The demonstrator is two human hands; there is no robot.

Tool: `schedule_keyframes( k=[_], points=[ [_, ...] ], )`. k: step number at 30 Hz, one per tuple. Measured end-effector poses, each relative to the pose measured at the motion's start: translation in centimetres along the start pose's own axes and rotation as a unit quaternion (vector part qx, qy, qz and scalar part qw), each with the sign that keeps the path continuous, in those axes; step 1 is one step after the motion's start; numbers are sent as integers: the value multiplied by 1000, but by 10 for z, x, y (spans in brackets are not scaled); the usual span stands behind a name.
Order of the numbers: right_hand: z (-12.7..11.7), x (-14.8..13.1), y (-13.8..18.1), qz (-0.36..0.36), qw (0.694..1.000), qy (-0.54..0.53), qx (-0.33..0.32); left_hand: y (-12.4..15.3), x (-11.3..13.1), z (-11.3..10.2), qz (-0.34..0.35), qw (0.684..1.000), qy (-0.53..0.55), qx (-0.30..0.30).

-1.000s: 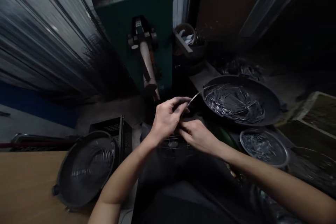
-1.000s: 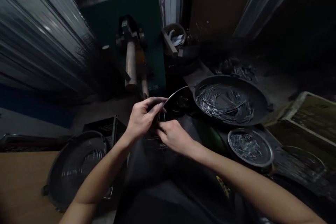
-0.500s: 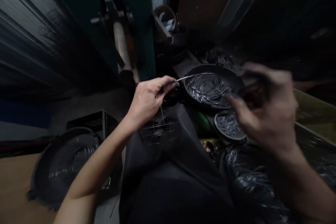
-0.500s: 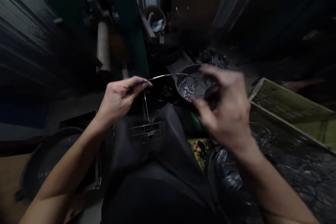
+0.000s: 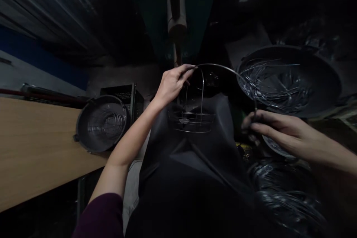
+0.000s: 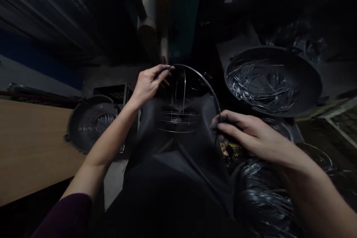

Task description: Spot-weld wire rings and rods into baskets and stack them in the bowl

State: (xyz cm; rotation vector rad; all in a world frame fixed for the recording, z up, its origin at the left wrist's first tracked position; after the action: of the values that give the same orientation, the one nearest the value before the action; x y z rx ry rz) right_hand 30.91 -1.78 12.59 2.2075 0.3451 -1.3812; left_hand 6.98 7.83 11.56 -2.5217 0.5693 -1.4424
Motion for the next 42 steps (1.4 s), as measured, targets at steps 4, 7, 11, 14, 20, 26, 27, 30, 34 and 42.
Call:
schedule_keyframes(
  k=[4,7,11,14,20,26,27,30,34,42],
  points=[
    [18,3,-46,-31,993,-104,48,73,-31,-6,-50,999,8,12],
    [30,3,-92,-72,985,-139,72,128,-47,19,-29,996,-59,-58],
    [40,5,-133,-45,978,-178,97,155,-61,52,24,994,-103,26],
    [41,-3,-147,-23,980,-174,95,141,-66,50,12,988,-90,124],
    [5,-40,-165,-75,974,-110,182,87,-56,14,68,982,-54,170],
    [-24,-51,-196,-47,968,-163,184,54,-64,4,117,974,-57,183],
    [-25,-51,-203,-44,971,-162,172,50,-65,4,122,974,-55,183],
    [-26,-52,-224,-58,977,-142,149,43,-70,2,111,976,-57,177],
    [-24,-46,-242,-80,969,-126,195,41,-75,-4,85,977,-64,182],
    [8,-31,-263,-15,962,-256,91,36,-79,-9,107,974,-68,186]
  ],
)
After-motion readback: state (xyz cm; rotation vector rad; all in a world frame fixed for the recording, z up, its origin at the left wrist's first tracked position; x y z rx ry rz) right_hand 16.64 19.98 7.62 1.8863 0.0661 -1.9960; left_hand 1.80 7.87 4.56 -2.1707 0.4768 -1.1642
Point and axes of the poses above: each hand's wrist, its own y-axis away from the middle knuckle, its own z-axis out of the palm, x = y × z, the point moved 6 cm from there along -y, towards the middle knuckle
